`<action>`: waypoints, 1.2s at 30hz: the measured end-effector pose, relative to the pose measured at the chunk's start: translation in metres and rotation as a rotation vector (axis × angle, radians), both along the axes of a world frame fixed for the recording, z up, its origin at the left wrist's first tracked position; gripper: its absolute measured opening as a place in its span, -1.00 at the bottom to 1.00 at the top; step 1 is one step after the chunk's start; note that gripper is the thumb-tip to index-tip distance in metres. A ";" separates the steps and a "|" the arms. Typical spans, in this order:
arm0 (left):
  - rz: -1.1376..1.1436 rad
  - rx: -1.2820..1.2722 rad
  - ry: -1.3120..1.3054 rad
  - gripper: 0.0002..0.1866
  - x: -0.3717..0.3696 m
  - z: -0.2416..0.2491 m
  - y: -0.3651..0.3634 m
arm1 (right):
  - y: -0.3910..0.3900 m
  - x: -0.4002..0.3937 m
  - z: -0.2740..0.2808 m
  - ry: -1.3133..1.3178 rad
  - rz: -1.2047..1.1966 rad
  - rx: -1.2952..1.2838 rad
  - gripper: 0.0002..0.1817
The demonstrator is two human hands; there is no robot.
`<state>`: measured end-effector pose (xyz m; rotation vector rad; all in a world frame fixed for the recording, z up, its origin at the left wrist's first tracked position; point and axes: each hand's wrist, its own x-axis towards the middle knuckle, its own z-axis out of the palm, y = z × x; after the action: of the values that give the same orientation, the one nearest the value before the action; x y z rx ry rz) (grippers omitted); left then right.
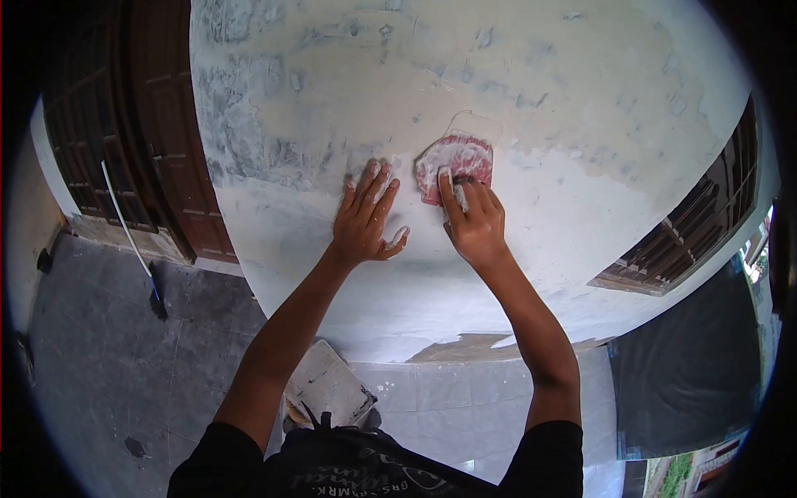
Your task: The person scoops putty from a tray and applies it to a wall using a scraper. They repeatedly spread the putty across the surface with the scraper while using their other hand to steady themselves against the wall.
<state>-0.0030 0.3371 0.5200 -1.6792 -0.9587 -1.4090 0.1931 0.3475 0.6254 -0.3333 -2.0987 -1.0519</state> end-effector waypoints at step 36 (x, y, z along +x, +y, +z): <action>-0.017 -0.008 -0.015 -0.32 -0.001 -0.002 0.001 | -0.006 0.000 0.037 0.086 0.133 0.189 -0.50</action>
<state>-0.0039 0.3384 0.5184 -1.6888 -0.9617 -1.4333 0.1936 0.3420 0.6628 -0.1417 -1.9008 -1.1255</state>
